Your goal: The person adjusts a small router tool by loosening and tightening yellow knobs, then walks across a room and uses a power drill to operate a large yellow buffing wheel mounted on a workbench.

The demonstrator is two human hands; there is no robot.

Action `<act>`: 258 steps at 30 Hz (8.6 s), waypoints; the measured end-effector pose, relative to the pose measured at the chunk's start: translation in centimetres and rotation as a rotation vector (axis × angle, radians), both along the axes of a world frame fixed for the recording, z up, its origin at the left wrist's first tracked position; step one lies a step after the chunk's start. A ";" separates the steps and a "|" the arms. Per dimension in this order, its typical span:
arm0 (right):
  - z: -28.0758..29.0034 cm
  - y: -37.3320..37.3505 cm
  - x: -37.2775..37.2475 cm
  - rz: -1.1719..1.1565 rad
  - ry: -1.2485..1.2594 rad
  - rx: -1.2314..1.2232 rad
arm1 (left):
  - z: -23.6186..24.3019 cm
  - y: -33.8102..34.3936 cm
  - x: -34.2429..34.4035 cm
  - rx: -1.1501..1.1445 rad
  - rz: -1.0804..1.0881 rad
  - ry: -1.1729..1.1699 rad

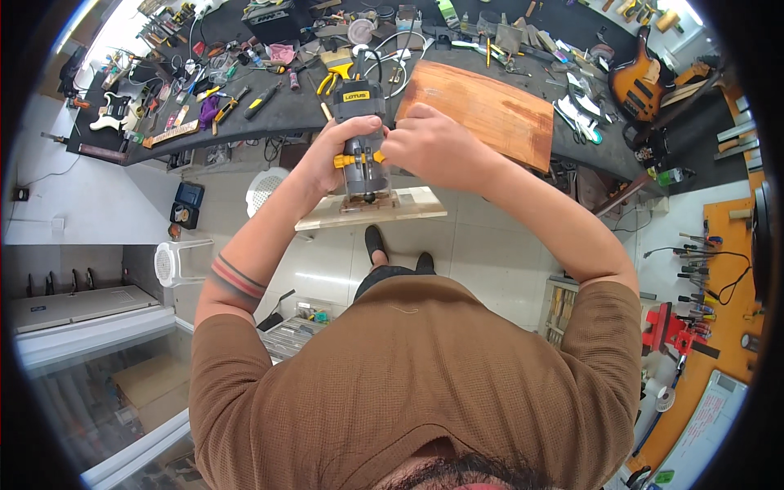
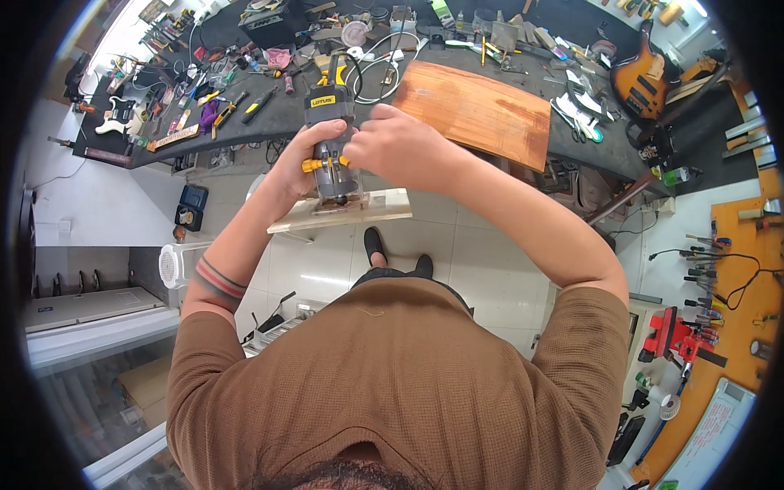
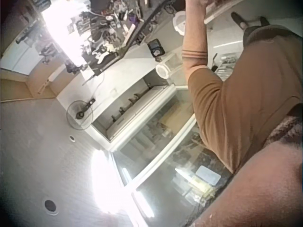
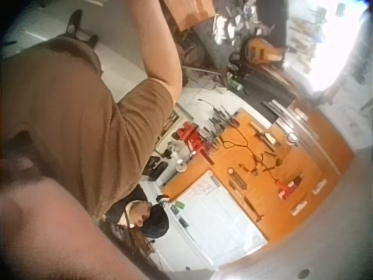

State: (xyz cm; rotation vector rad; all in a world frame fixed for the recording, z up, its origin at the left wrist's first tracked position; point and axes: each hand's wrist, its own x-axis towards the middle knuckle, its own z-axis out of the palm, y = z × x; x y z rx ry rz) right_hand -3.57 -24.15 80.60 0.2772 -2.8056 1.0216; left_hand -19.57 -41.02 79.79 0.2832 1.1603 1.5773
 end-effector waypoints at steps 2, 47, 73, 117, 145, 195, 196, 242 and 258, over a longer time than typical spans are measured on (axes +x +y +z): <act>0.3 0.5 0.2 0.075 0.605 0.792 | -0.5 -0.2 -0.1 0.019 -0.007 -0.064; -4.0 1.7 3.1 -0.091 0.175 -0.497 | -2.2 1.5 3.9 0.022 0.049 -0.090; 2.2 9.5 -1.0 -0.102 -0.086 -0.546 | 0.3 7.9 -2.2 0.095 0.149 -0.012; -6.7 32.1 -5.0 0.008 0.386 -0.991 | -2.9 29.6 -2.3 0.223 0.668 -0.199; -4.4 28.4 -4.1 0.050 0.272 -1.201 | 0.6 25.9 1.3 0.394 0.722 0.040; -3.4 29.0 -2.3 0.091 0.201 -1.253 | -0.3 26.4 2.7 0.511 0.759 -0.179; -3.4 28.9 -2.2 0.090 0.199 -1.254 | -0.4 26.3 2.7 0.510 0.760 -0.181; -5.1 30.3 -0.5 0.071 0.292 -1.060 | -0.3 27.1 3.5 0.277 0.758 -0.257; 2.4 29.7 -8.5 0.610 0.451 0.057 | 0.2 24.2 3.7 0.181 0.679 -0.148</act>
